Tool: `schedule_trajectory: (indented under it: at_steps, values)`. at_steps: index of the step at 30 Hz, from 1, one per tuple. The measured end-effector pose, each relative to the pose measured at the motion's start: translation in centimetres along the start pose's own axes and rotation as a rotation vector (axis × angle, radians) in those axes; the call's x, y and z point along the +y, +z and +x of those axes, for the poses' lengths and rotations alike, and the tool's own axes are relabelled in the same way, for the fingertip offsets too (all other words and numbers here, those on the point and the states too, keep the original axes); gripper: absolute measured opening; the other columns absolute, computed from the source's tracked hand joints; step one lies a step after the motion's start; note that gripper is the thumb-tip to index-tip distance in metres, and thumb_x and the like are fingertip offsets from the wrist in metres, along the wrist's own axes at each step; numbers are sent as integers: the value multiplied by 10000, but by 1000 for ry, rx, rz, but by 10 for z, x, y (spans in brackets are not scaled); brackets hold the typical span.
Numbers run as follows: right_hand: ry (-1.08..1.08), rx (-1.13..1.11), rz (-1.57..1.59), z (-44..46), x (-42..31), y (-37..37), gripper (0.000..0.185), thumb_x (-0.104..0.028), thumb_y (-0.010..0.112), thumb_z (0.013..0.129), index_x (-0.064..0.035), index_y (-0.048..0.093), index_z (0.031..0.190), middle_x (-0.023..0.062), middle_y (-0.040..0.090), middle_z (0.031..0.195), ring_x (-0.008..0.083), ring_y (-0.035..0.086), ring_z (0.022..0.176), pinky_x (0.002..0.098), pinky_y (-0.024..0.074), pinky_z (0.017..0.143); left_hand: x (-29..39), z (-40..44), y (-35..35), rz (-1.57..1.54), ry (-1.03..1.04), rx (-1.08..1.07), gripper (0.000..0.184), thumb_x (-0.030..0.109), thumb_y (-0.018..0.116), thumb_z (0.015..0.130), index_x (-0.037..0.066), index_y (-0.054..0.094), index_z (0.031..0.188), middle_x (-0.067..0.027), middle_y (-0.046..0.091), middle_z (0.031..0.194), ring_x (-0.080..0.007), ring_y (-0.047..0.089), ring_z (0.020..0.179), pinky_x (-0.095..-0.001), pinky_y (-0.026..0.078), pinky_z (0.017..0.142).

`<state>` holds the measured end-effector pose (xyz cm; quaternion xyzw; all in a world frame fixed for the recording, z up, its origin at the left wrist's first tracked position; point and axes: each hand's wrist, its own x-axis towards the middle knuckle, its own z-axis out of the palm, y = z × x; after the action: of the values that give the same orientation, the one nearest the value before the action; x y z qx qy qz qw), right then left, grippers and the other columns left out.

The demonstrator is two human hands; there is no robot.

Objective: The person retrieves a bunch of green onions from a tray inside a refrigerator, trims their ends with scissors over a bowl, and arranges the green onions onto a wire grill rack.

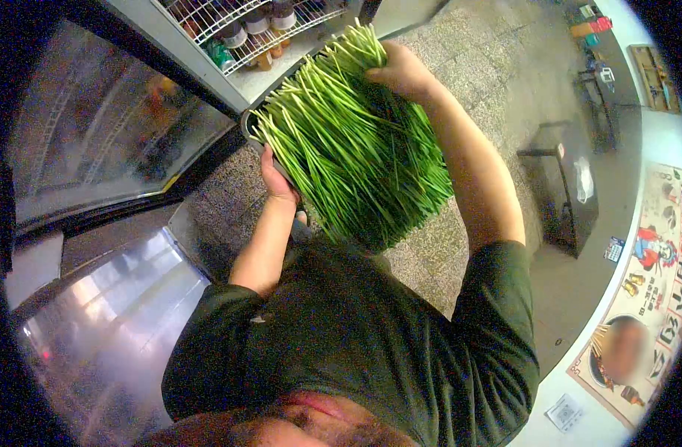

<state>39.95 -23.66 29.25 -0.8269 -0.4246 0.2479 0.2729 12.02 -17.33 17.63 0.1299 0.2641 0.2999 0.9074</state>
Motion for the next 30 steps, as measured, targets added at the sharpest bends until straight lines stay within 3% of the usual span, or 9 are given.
schedule_trajectory:
  at_steps: [4,8,12,13,16,20,21,25,30]
  values:
    - [30,27,-218,-2,-16,9,589,-200,790,712,21,548,1202,171,666,1044,252,637,965,349,481,908,-1,4,-2,-25,11,1,574,452,551,886,41,497,1282,-118,620,1156,-278,619,1012,-414,522,871]
    - [-7,-40,-247,4,-14,10,462,-145,721,746,23,573,1151,161,672,1028,246,646,917,345,490,900,0,5,-6,-45,-1,-30,550,436,534,901,32,502,1273,-123,621,1161,-276,626,1004,-408,527,868]
    - [93,-128,61,10,5,-12,405,-92,674,770,33,571,1142,124,670,1004,205,633,913,344,507,865,-1,6,-3,-50,15,-27,554,436,515,902,39,488,1286,-130,617,1158,-281,628,1004,-423,529,869]
    - [3,-50,118,10,15,-14,420,-155,713,739,32,611,1101,129,683,942,212,643,832,357,520,784,2,4,-2,7,1,-7,574,453,532,889,46,488,1290,-128,616,1162,-284,625,1011,-427,529,867]
    - [-9,-163,185,1,4,-37,382,-81,677,772,35,572,1120,118,657,962,201,633,876,346,515,846,1,6,-6,-10,0,-55,591,464,546,878,50,486,1295,-128,614,1171,-285,624,1016,-429,528,868]
    - [162,-193,360,-3,12,-53,342,-77,661,784,43,577,1094,122,658,936,166,637,805,297,529,761,1,7,-7,-62,-19,-48,601,471,556,873,50,486,1296,-124,615,1174,-287,621,1019,-429,522,878]
    - [39,-179,378,-4,11,-56,344,-91,657,791,48,578,1096,113,661,919,150,636,783,275,529,725,1,8,-7,-66,-27,-56,599,470,560,872,54,486,1297,-122,613,1177,-288,616,1029,-432,517,890]
    - [109,-118,588,-16,-6,-62,308,-104,662,791,45,617,1057,97,660,908,152,634,777,274,523,709,0,9,-11,-58,-28,-24,602,459,573,868,63,477,1311,-123,599,1200,-290,608,1043,-432,517,892]
    - [59,-199,469,-10,-3,-69,217,-102,665,799,26,637,972,104,657,848,174,648,745,302,532,673,-3,11,-16,-72,-44,-47,593,419,538,882,56,439,1341,-131,591,1211,-294,607,1059,-435,518,906]
